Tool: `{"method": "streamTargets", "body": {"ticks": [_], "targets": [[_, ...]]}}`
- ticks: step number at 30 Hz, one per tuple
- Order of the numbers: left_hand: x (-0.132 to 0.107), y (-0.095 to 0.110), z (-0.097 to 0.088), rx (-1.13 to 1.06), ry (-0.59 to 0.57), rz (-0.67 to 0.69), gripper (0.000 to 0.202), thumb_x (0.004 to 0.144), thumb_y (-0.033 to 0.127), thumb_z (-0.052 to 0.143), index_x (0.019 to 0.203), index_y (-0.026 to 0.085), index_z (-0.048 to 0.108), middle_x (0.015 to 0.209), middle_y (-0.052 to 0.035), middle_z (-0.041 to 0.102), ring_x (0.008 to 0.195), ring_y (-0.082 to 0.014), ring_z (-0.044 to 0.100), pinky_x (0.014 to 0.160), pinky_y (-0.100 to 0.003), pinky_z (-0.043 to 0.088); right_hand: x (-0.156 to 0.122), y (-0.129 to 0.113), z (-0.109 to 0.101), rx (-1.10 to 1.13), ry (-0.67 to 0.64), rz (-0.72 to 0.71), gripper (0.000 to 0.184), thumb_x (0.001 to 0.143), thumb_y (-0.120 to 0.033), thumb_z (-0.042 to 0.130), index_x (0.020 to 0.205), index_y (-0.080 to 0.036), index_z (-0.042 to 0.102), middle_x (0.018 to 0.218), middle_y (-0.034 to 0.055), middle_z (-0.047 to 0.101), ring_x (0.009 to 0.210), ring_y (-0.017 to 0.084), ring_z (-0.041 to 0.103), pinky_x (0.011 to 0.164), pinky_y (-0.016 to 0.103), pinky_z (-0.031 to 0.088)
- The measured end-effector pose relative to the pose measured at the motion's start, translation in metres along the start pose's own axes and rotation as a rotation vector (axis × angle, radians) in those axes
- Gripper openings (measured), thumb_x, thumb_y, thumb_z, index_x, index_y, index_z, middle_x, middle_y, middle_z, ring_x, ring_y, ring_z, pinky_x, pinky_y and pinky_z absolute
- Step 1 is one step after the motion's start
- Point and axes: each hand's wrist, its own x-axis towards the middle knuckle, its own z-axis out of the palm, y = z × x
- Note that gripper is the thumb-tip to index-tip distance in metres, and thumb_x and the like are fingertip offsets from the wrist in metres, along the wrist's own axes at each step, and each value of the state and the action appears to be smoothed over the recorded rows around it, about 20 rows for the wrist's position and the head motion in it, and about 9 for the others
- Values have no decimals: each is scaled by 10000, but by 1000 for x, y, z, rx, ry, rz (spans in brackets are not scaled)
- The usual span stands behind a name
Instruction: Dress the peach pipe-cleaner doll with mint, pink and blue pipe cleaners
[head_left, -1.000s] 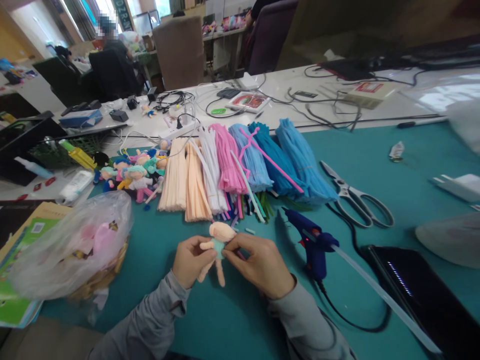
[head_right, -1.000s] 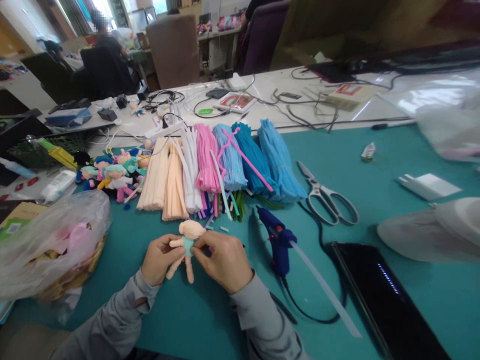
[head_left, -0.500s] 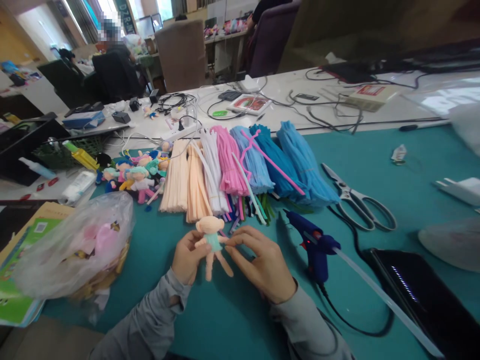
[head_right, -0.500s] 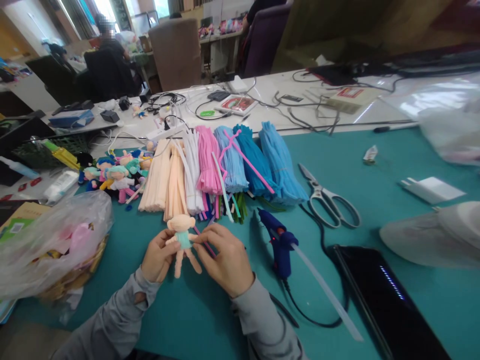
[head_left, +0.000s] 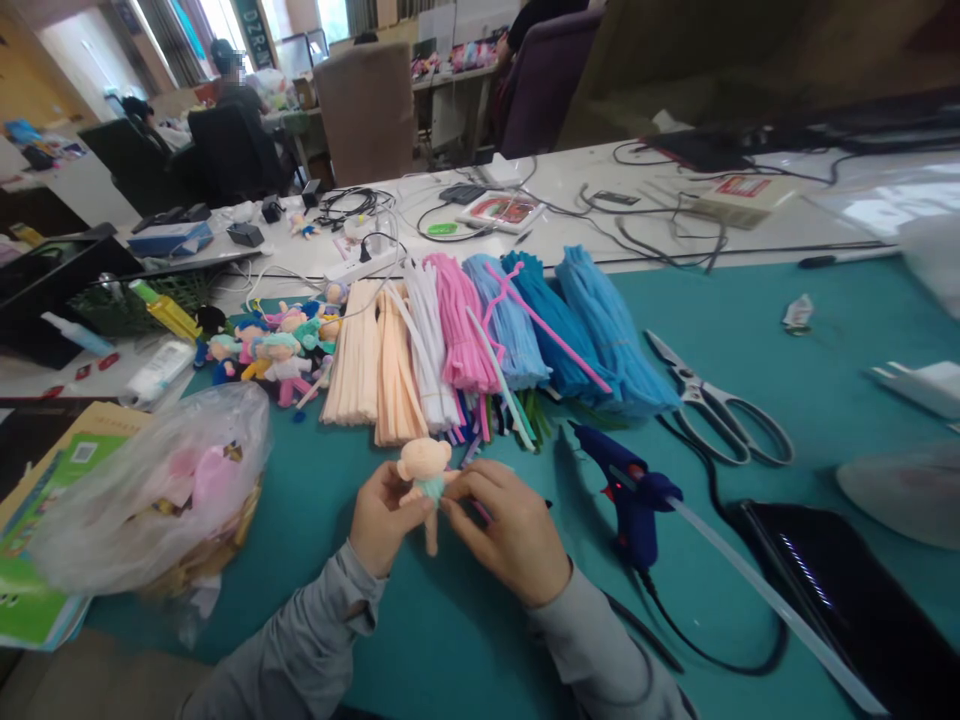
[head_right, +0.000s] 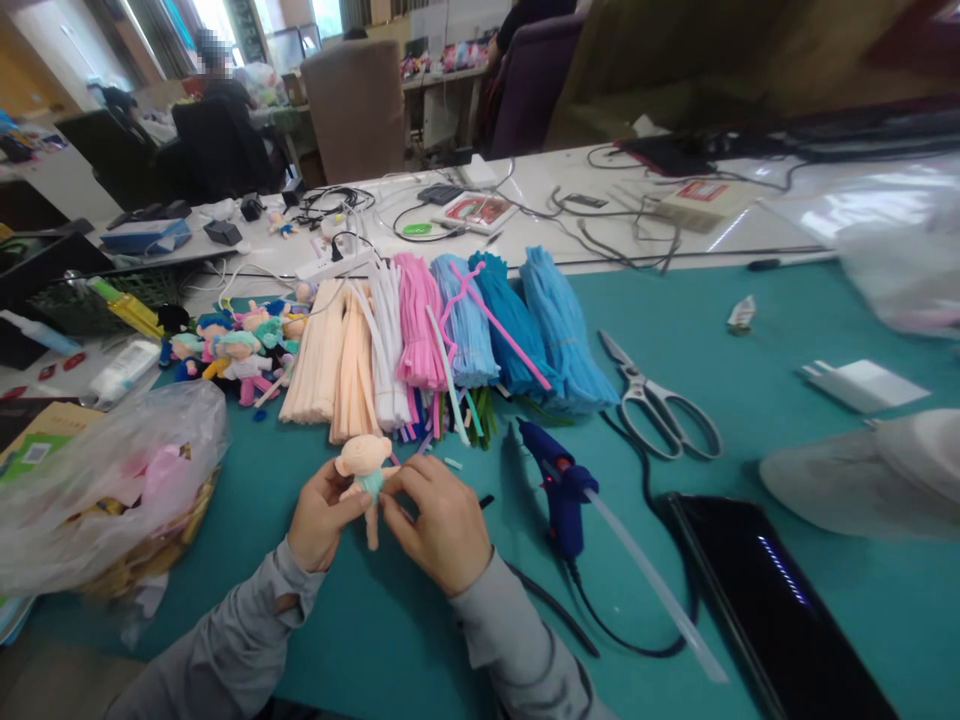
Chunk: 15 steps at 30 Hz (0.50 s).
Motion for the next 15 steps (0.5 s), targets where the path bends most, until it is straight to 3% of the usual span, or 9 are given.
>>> {"method": "streamTargets", "body": {"ticks": [5, 10, 12, 15], "targets": [[3, 4, 2, -120, 38, -44, 366, 497, 135, 743, 849, 150, 642, 888, -55, 712, 848, -212, 641, 753, -305, 475, 2, 4, -2, 10, -95, -27, 124, 762, -122, 499, 677, -209, 521, 674, 26, 563, 668, 164, 549, 590, 256, 416], [6, 12, 2, -227, -18, -98, 402, 514, 159, 739, 902, 145, 636, 830, -71, 724, 805, -226, 655, 733, -327, 475, -4, -4, -25, 75, -118, 27, 171, 814, -163, 463, 657, -224, 496, 643, 23, 549, 606, 157, 539, 545, 254, 424], [6, 12, 1, -231, -26, -116, 396, 523, 173, 737, 905, 139, 636, 824, -81, 723, 808, -228, 651, 733, -329, 472, -21, -8, -41, 88, -111, 63, 184, 835, -175, 455, 666, -229, 506, 633, 18, 550, 573, 152, 538, 527, 254, 431], [7, 10, 0, -237, -7, -145, 375, 517, 182, 730, 877, 140, 635, 775, -66, 711, 750, -211, 638, 680, -314, 468, -70, -10, -64, 74, -91, 134, 175, 849, -209, 501, 681, -240, 539, 631, 5, 579, 555, 139, 560, 514, 231, 456]]}}
